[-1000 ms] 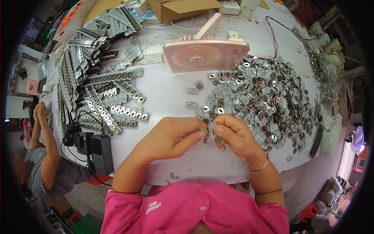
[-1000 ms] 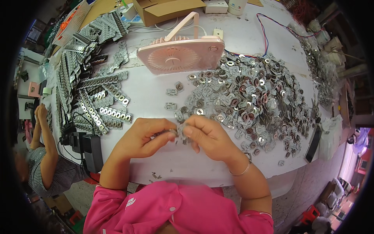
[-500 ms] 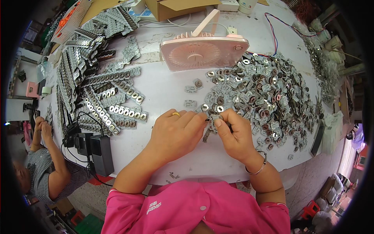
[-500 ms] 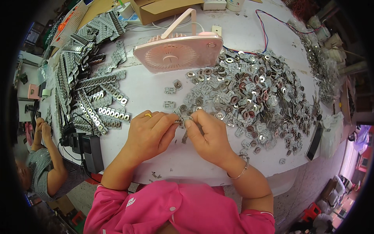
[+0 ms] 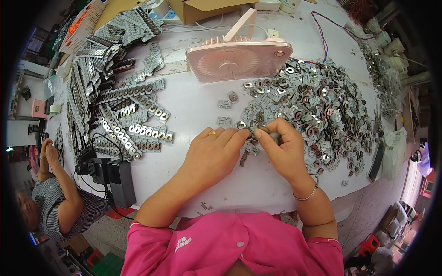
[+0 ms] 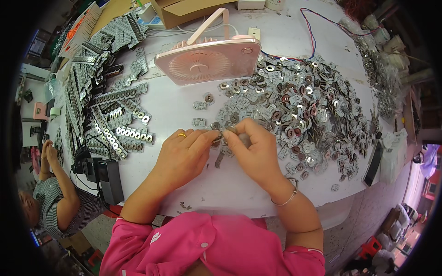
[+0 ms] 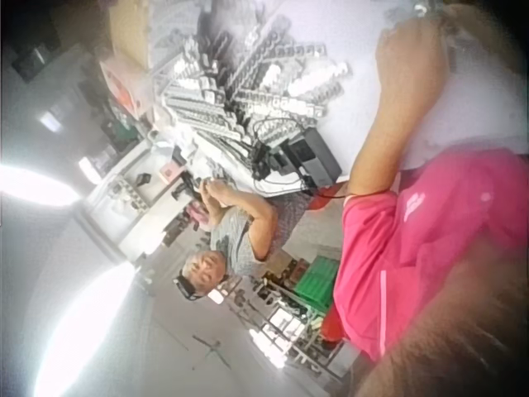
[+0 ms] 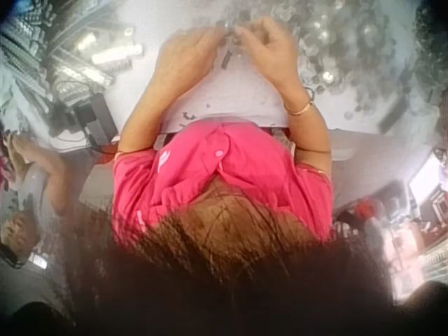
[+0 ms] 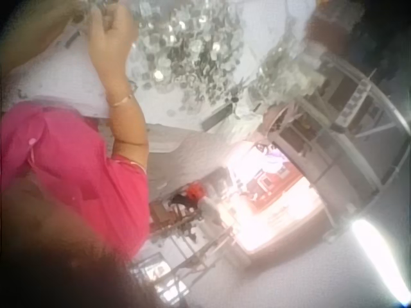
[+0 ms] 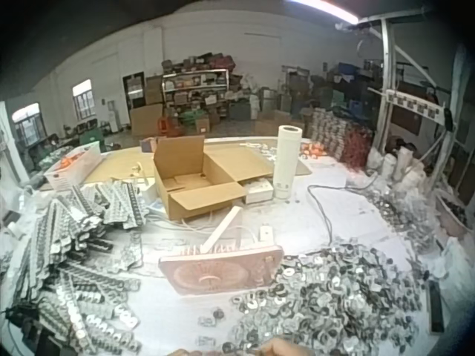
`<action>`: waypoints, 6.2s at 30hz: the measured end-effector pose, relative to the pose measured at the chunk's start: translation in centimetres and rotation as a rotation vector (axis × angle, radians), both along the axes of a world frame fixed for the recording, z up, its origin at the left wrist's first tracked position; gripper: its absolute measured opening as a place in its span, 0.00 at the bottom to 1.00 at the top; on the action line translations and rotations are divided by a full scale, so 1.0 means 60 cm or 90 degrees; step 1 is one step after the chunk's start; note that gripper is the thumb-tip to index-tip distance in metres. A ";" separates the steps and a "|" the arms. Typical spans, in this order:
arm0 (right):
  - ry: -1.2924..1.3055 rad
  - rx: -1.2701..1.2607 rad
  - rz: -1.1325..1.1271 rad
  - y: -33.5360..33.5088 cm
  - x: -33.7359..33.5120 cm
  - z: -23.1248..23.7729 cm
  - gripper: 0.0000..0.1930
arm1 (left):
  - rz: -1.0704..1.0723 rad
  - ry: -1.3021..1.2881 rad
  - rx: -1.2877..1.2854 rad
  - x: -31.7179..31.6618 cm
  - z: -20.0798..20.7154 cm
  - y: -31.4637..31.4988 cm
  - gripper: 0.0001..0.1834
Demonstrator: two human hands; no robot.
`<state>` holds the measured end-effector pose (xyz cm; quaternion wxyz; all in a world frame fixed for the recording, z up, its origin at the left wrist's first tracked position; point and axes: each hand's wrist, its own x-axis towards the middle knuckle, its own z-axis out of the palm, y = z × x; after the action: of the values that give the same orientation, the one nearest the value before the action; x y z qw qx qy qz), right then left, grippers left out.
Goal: Manually assemble small metal components on a workbench.
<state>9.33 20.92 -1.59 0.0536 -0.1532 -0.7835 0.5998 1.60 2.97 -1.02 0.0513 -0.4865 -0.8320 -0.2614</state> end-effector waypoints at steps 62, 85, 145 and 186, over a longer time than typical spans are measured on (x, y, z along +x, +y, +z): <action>-0.018 -0.072 0.001 0.000 -0.003 0.001 0.10 | 0.029 -0.254 0.116 -0.004 0.019 -0.001 0.19; -0.068 -0.189 0.184 0.030 0.004 0.024 0.09 | 0.031 -0.876 0.216 -0.047 0.016 -0.057 0.10; -0.023 -0.093 0.241 0.018 0.005 0.038 0.11 | 0.018 -0.778 0.282 -0.020 0.022 -0.044 0.08; 0.092 -0.359 0.044 -0.033 0.017 0.012 0.10 | -0.029 -0.394 0.479 0.015 -0.006 -0.008 0.08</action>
<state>10.34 18.92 -0.87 0.0443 -0.0925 -0.5849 0.8046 2.51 2.52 -1.37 -0.0322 -0.3517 -0.6450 -0.6776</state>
